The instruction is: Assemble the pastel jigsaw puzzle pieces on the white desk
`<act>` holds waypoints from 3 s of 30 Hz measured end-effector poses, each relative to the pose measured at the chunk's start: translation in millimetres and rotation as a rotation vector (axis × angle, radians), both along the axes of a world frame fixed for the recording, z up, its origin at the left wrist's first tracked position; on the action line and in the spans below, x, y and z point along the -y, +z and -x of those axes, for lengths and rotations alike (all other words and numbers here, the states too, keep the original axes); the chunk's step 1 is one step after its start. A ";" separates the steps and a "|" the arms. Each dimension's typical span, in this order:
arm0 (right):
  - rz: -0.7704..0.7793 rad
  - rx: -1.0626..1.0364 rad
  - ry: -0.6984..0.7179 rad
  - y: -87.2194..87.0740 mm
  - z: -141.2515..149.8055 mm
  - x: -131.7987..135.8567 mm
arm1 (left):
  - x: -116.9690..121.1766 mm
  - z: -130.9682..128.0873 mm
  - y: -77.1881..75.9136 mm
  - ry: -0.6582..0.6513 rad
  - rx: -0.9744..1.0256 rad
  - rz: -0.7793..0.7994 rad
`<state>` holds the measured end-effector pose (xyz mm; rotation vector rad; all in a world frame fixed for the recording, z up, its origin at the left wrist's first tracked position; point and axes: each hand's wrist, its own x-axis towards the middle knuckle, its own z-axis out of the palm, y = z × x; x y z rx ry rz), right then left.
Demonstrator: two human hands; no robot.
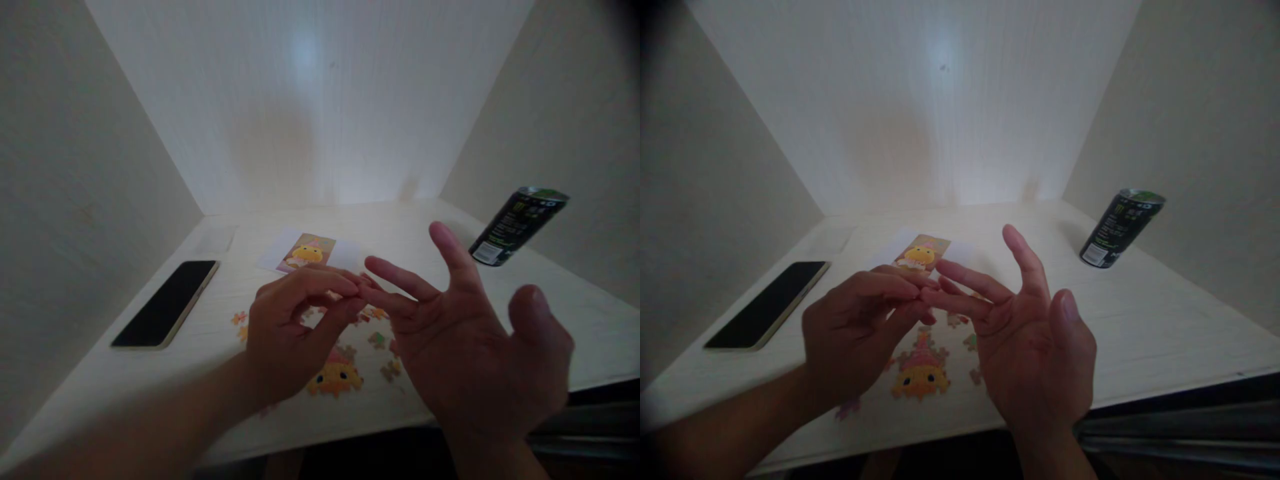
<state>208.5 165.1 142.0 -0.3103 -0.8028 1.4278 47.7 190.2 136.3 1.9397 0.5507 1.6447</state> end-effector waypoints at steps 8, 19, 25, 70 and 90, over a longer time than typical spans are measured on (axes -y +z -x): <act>-0.064 0.044 -0.022 -1.3 -4.1 6.5 | 1.9 1.4 2.5 -0.068 -0.040 -0.161; -0.099 0.075 -0.143 -2.0 1.0 16.4 | 8.4 4.8 9.5 0.029 -0.143 -0.118; -0.148 0.143 -0.256 0.3 8.7 18.4 | 11.2 5.7 9.0 0.069 -0.132 -0.100; 0.299 -0.295 0.292 -19.0 20.5 -14.3 | -3.1 2.7 1.9 0.175 -0.093 0.255; 0.289 -0.223 0.488 -17.9 21.2 -10.8 | -0.8 1.9 4.8 0.101 -0.052 0.337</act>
